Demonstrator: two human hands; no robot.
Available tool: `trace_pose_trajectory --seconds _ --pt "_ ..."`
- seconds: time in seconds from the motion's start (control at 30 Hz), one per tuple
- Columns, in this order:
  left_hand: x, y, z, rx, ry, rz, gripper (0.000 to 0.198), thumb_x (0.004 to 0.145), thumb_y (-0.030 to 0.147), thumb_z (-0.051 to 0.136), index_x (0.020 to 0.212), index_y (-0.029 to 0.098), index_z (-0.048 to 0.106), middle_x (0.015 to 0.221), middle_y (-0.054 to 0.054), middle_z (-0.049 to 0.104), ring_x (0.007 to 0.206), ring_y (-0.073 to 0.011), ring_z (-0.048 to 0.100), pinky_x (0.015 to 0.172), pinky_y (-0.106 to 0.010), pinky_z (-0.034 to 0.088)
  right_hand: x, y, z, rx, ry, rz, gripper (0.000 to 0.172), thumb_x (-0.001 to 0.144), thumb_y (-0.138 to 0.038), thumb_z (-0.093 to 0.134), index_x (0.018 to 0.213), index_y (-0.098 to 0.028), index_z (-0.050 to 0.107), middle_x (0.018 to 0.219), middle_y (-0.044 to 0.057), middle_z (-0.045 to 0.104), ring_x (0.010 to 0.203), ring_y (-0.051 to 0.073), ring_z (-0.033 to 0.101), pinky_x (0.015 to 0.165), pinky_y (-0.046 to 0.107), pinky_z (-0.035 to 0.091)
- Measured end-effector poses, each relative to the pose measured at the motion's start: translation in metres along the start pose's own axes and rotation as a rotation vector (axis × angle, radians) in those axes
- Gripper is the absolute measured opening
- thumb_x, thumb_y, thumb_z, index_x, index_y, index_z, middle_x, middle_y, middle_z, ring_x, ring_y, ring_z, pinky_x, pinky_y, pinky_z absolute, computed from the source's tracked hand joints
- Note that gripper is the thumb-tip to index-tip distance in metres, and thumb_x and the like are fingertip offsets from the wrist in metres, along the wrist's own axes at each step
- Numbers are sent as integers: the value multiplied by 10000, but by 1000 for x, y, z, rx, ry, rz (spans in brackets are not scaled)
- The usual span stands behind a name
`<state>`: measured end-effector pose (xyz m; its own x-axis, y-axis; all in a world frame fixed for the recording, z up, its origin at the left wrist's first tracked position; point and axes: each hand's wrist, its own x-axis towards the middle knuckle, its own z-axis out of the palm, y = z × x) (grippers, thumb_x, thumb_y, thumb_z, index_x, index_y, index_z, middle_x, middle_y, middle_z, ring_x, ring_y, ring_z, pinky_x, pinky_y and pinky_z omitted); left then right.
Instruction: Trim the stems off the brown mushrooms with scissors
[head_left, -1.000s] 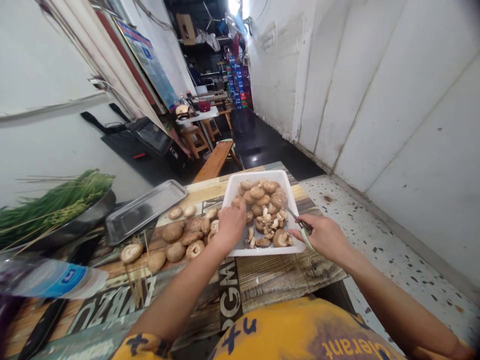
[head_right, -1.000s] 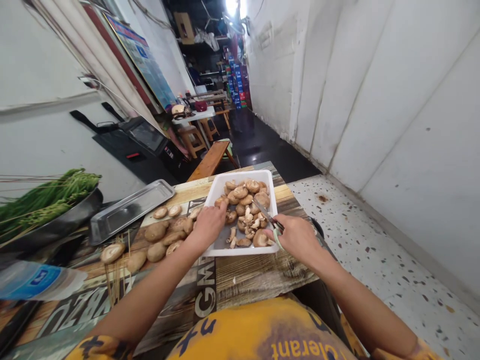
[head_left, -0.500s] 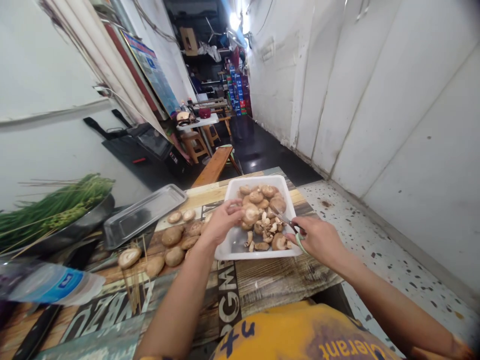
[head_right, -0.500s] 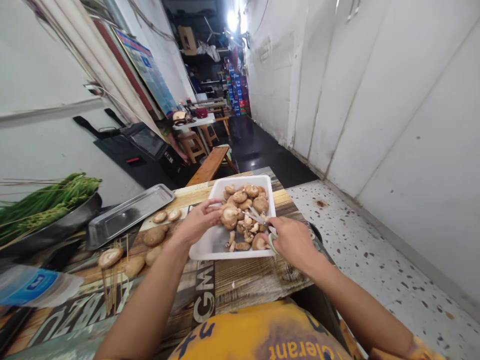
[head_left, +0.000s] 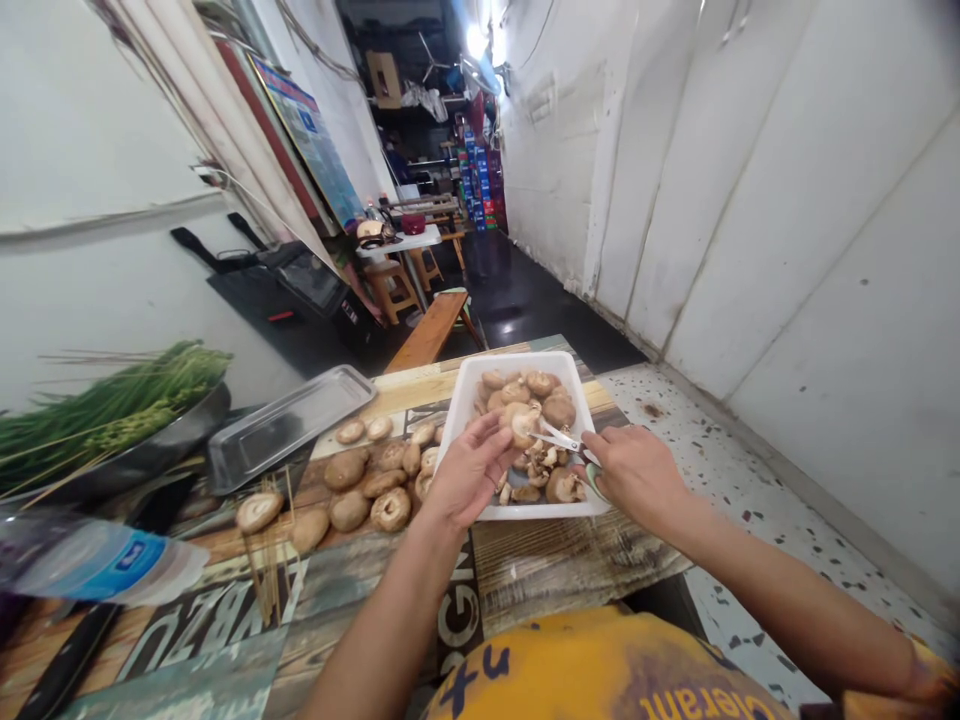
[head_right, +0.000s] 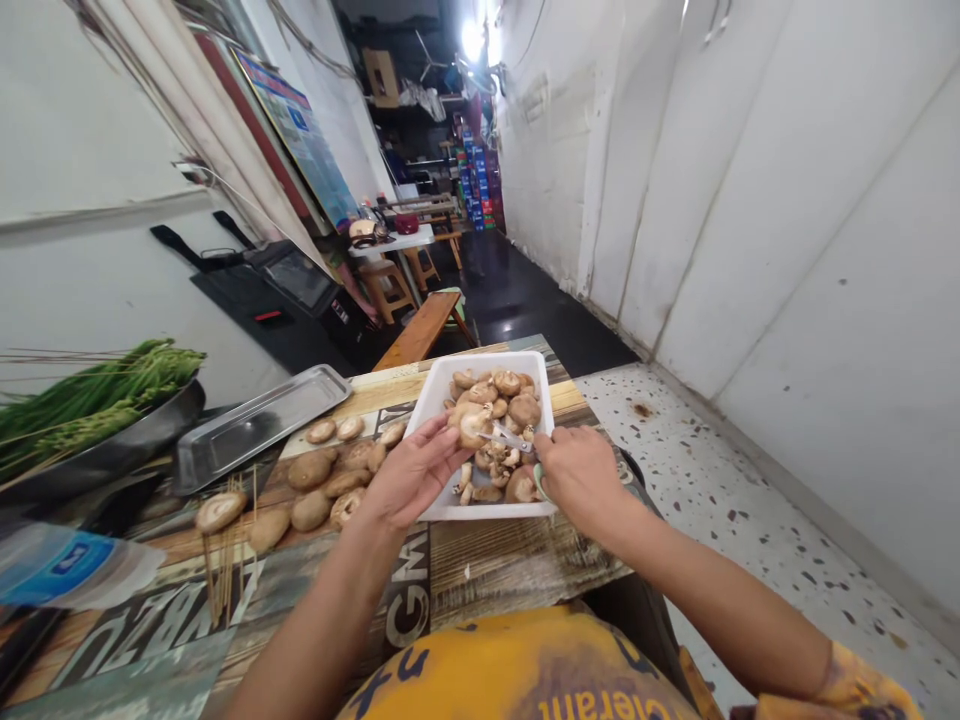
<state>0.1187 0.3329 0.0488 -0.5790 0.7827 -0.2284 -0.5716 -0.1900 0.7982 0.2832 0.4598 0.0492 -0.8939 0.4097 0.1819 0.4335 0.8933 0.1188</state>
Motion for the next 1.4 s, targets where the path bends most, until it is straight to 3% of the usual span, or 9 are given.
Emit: trace_pose_trajectory --seconds 0.23,0.43,0.57,0.7,0.93,1.13,1.4 --pt "-4 -4 10 48 -100 56 378 756 145 701 1123 121 618 1045 -82 700 897 -142 667 842 -262 533 7 -2 -2 -38 80 -61 339 871 -467 577 967 -149 644 788 93 673 727 224 605 646 325 254" --pt "-9 -8 11 120 -52 128 408 717 237 744 1100 124 661 1013 -77 715 930 -185 667 898 -329 521 17 3 3 -115 113 -236 422 859 -520 580 892 -103 630 668 86 645 632 207 579 676 328 272" --pt "-13 -8 8 110 -32 126 386 698 246 758 1059 132 684 991 -70 720 883 -168 672 854 -304 537 21 5 3 -153 104 -342 397 894 -478 537 816 -98 622 614 91 635 560 185 542 643 326 263" --pt "-13 -4 2 101 -3 83 272 729 216 731 981 118 699 967 -71 723 855 -152 676 835 -283 543 26 0 4 -137 44 -347 319 929 -350 478 764 -113 613 637 108 654 564 180 546 580 315 236" --pt "-5 2 -14 105 45 -64 197 819 180 634 991 91 673 940 -111 732 861 -184 698 896 -358 537 33 -4 -2 -57 -126 -251 330 903 -427 502 848 -137 650 697 101 689 621 197 597 556 303 254" --pt "-1 2 -20 133 84 -60 213 833 262 624 959 100 683 923 -112 735 855 -203 698 825 -375 568 38 5 0 -119 27 -341 260 905 -326 491 872 -116 640 737 106 674 647 191 571 699 344 288" --pt "-7 -9 -12 300 78 26 433 692 480 731 862 83 706 774 -86 727 780 -220 690 725 -344 568 39 11 13 -144 121 -465 351 913 -424 468 883 -121 641 712 85 659 600 182 505 705 342 281"
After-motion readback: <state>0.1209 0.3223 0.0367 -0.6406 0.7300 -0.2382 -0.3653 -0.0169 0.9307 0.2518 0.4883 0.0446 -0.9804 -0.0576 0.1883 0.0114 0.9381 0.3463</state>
